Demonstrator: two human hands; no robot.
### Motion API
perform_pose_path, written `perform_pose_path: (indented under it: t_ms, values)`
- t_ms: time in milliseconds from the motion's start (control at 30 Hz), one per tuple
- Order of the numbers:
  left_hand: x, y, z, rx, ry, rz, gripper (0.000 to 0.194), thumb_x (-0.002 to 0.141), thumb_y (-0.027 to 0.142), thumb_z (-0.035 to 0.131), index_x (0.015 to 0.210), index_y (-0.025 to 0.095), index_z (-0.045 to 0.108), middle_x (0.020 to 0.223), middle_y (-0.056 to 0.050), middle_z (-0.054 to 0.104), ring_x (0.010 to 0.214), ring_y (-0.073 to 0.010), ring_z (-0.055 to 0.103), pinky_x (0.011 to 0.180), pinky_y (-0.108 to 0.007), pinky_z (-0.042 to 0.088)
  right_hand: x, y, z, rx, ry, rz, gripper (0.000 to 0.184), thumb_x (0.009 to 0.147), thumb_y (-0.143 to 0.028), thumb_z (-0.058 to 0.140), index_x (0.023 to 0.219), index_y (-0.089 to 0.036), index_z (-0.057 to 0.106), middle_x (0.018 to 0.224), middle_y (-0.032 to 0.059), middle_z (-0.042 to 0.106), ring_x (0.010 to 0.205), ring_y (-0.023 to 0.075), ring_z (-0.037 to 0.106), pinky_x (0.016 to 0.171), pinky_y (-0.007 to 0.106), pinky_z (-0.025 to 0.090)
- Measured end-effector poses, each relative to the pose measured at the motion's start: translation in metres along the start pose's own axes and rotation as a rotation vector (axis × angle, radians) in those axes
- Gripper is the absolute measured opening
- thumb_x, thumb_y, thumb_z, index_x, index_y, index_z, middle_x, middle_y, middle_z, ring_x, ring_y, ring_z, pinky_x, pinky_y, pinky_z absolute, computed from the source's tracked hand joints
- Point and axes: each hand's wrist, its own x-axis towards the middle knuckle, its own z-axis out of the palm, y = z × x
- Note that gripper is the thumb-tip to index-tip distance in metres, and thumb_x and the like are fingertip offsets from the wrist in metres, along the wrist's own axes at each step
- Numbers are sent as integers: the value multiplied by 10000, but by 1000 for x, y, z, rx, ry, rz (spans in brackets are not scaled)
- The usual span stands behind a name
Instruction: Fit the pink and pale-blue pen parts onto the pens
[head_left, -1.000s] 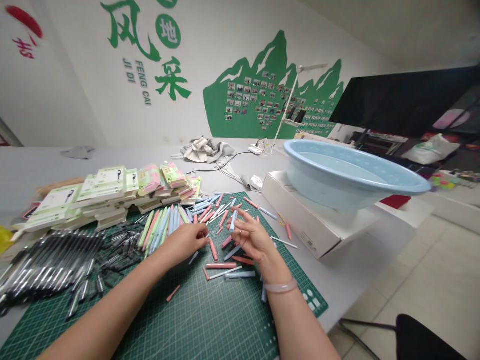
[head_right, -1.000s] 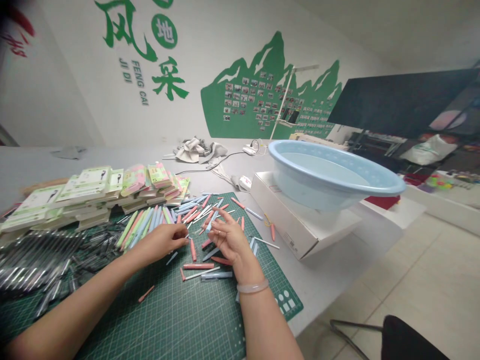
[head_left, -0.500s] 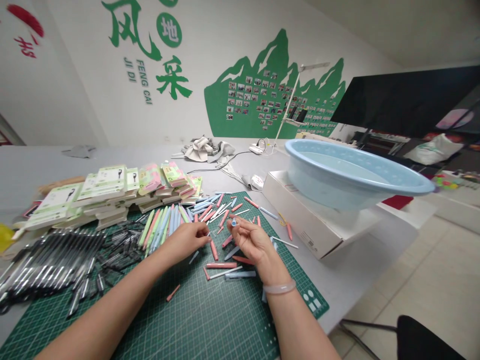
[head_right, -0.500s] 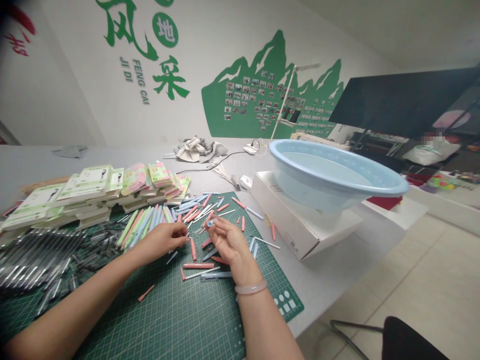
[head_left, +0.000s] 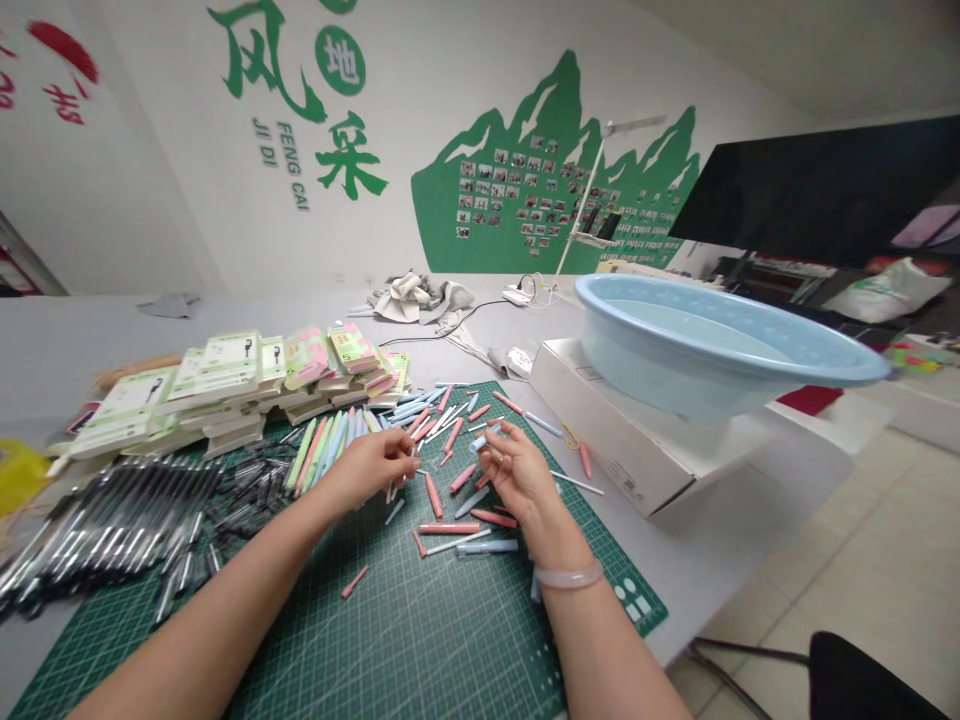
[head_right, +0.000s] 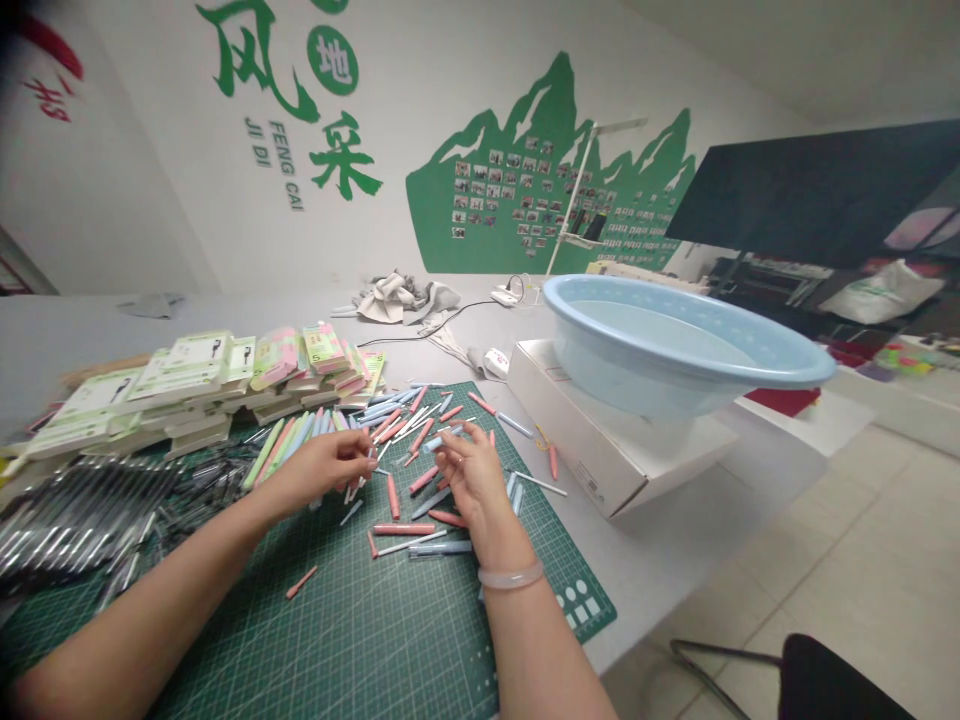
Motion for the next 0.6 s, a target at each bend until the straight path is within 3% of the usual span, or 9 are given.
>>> perform_pose_path:
  t_ms: [100,300,600]
  values:
    - [-2,4,-4,-231,-102,-62,324,678,478,619,777,174,562,709,-19,638,585,-135,575,521,-234,430,1,1,-1,-10,-28,23,232,639,-84,705,788,-167,548,701,-2,629,548,73,575,475,146,467]
    - [-3,2,-5,-430,-123,-88,339,658,410,685,873,166,587,785,-34,649,645,-120,584,601,-239,464,-3,0,2,-96,-106,46,292,595,-67,590,865,-172,549,639,-8,633,500,102,550,405,166,389]
    - [2,-9,-3,-324,27,7,254,698,363,655,815,176,529,682,6,636,547,-104,553,530,-214,416,-10,3,11,-129,-115,69,283,565,-64,590,818,-167,516,631,7,653,456,77,523,432,156,387]
